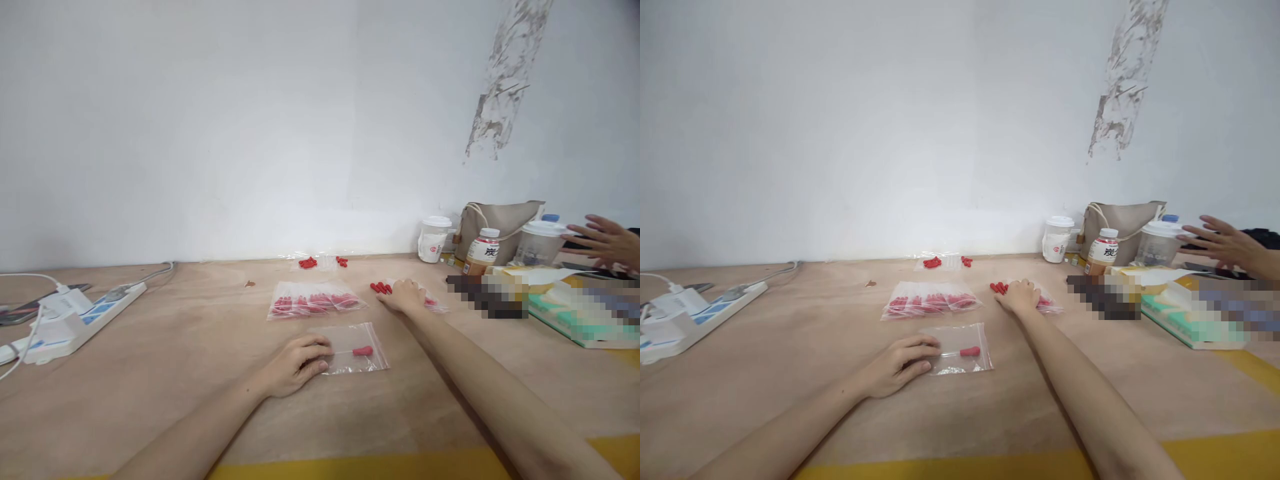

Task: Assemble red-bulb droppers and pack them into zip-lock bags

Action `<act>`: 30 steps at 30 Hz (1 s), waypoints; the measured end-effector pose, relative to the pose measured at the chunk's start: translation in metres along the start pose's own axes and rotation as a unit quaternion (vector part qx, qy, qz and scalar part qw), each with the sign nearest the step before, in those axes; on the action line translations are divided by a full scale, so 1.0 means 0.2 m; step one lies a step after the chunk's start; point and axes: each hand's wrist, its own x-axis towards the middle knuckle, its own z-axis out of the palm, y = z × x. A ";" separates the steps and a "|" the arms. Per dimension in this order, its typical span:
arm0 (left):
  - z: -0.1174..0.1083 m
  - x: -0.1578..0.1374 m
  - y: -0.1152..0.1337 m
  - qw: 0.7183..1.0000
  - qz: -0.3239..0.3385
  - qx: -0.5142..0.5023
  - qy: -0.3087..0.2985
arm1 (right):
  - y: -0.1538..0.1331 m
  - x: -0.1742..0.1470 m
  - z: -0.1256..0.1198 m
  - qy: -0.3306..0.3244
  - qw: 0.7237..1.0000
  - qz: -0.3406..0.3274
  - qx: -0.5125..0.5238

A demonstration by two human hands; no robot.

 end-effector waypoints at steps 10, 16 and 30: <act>0.00 0.00 -0.01 1.000 -0.003 0.001 0.001 | 0.01 0.04 -0.02 -0.049 0.998 0.015 0.030; 0.00 0.00 -0.01 1.000 0.003 -0.001 0.000 | 0.00 0.04 -0.01 -0.056 0.995 0.028 0.072; -0.01 -0.01 0.00 1.000 -0.021 -0.001 -0.021 | -0.12 0.02 -0.01 -0.025 0.952 0.012 0.306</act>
